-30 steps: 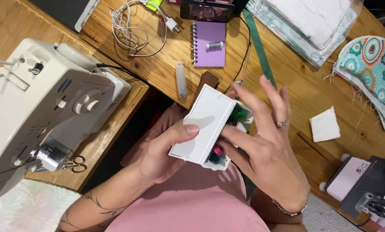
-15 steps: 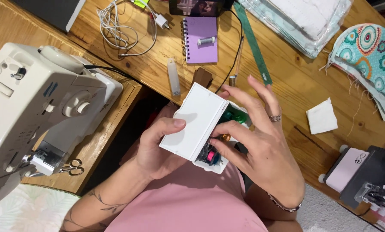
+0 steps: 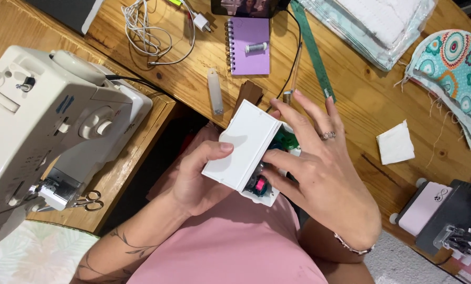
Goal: The person selects a spool of thread from a small white box and then winds a bobbin by hand. They then place the bobbin into the bobbin case of a sewing machine and thread the needle.
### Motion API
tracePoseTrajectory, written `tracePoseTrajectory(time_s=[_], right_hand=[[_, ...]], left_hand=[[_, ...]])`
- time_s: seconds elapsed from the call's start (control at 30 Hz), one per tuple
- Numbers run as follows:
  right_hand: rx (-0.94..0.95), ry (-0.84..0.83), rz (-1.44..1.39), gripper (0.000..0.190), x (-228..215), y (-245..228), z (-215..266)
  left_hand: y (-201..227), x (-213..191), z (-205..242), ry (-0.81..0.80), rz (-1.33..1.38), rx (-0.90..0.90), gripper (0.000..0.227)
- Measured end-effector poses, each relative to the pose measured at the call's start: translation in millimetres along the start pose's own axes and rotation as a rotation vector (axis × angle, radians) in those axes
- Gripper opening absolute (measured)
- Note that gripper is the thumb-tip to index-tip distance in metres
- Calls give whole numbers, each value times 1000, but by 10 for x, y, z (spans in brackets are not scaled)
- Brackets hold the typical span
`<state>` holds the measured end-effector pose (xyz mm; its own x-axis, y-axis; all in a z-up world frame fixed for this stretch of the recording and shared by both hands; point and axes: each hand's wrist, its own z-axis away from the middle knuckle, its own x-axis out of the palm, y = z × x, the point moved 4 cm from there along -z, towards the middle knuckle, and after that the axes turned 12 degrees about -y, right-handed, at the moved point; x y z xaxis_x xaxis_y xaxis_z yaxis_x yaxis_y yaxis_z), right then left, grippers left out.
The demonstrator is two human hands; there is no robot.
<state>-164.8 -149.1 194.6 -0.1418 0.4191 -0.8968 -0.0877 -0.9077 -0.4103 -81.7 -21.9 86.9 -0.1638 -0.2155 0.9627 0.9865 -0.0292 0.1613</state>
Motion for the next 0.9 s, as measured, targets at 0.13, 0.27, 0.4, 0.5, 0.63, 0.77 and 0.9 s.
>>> tracePoseTrajectory(time_s=[0.13,0.27,0.4,0.5,0.63,0.77,0.9], right_hand=[[-26,35,-104,8,-79,-57,11],[-17,199,-198,14,-177,-132,103],[16,325,-232,28,-188,-148,146],[27,415,-229,28,-160,-147,165],[18,451,-261,29,-128,-147,160],[-11,580,-243,29,-93,-76,211],[123,806,-261,30,-86,-77,352]], left_hand=[[62,79,47,-77,54,15,55],[187,408,35,-158,87,47,71],[256,591,20,-238,59,76,91],[263,613,28,-260,61,68,89],[217,519,45,-246,106,34,84],[289,645,24,-220,68,74,92],[310,632,2,-181,60,83,91]])
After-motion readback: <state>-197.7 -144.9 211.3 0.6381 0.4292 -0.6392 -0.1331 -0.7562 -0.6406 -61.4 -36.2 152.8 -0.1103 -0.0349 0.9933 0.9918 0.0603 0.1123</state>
